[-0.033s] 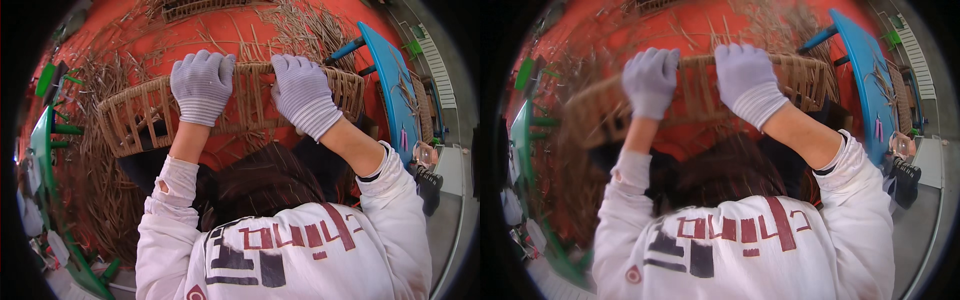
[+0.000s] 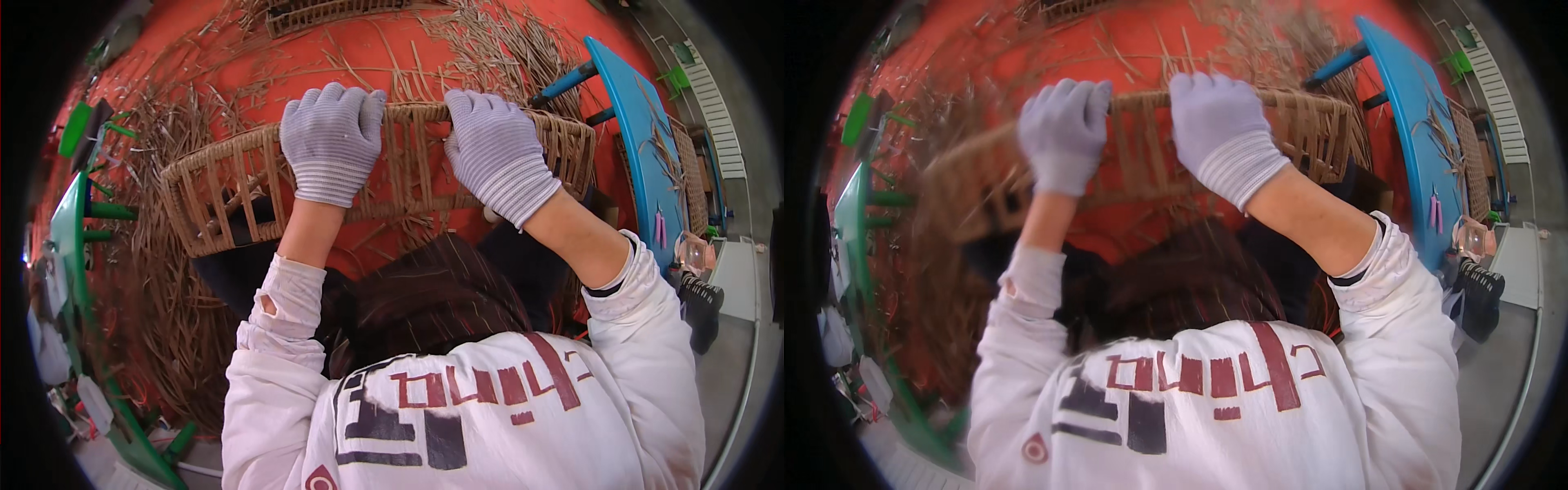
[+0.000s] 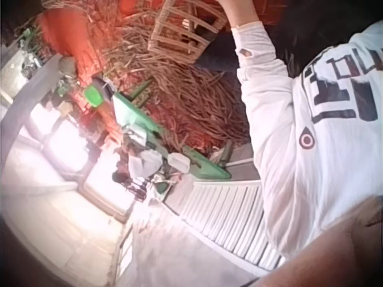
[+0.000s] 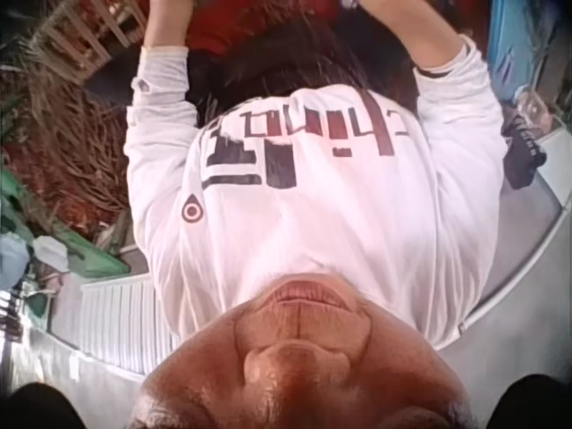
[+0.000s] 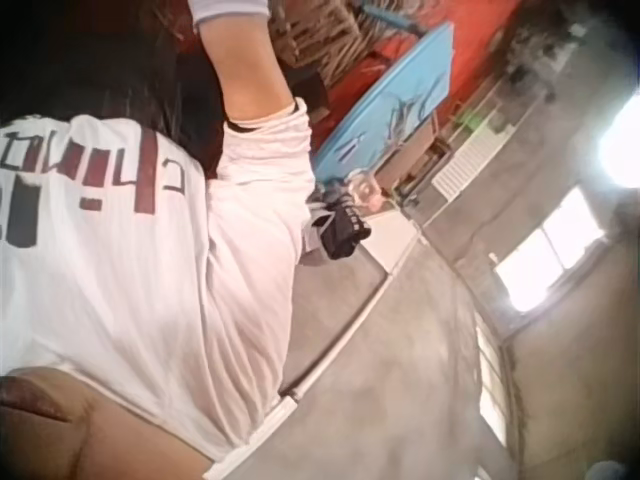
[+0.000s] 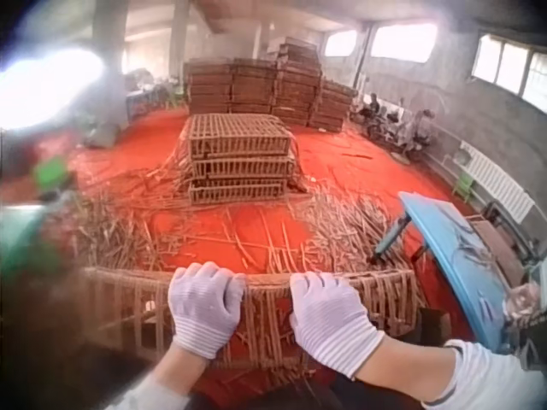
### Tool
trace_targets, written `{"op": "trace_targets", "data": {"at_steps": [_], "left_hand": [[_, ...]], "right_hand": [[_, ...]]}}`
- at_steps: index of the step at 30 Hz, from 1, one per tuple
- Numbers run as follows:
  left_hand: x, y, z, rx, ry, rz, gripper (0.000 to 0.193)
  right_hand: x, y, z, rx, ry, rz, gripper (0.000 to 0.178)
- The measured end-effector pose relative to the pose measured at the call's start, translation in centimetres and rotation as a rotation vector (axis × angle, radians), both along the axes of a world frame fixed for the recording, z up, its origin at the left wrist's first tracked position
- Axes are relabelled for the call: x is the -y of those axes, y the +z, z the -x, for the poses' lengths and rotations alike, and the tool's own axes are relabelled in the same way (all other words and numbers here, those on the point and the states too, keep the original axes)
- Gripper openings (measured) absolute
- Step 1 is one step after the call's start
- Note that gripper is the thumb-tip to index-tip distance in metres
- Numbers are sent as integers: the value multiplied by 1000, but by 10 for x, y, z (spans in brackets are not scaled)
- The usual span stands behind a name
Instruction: Weaving a basket frame with thin strips and securing the material with a pneumatic nailer.
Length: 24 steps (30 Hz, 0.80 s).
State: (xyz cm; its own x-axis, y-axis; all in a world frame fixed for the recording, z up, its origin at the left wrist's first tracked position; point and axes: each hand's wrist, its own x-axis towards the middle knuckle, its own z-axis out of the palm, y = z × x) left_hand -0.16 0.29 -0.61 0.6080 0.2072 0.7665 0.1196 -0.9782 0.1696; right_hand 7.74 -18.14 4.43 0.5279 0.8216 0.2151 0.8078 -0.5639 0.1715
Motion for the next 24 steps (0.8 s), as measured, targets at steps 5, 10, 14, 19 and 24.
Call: {"op": "trace_targets", "data": {"at_steps": [5, 10, 14, 19, 24], "left_hand": [[1, 0, 1, 0, -9, 33, 24], [1, -2, 0, 7, 7, 7, 24], [-1, -7, -4, 50, 8, 2, 23], [-5, -14, -11, 166, -43, -2, 26], [-7, -16, -14, 152, -45, -1, 27]], "right_hand": [[-5, -5, -8, 118, 85, 3, 20], [-8, -6, -5, 215, -25, 71, 20], [-18, 0, -8, 156, -20, 200, 20], [-19, 15, -17, 31, -10, 225, 20], [-22, 19, -29, -14, -98, 162, 22]]}}
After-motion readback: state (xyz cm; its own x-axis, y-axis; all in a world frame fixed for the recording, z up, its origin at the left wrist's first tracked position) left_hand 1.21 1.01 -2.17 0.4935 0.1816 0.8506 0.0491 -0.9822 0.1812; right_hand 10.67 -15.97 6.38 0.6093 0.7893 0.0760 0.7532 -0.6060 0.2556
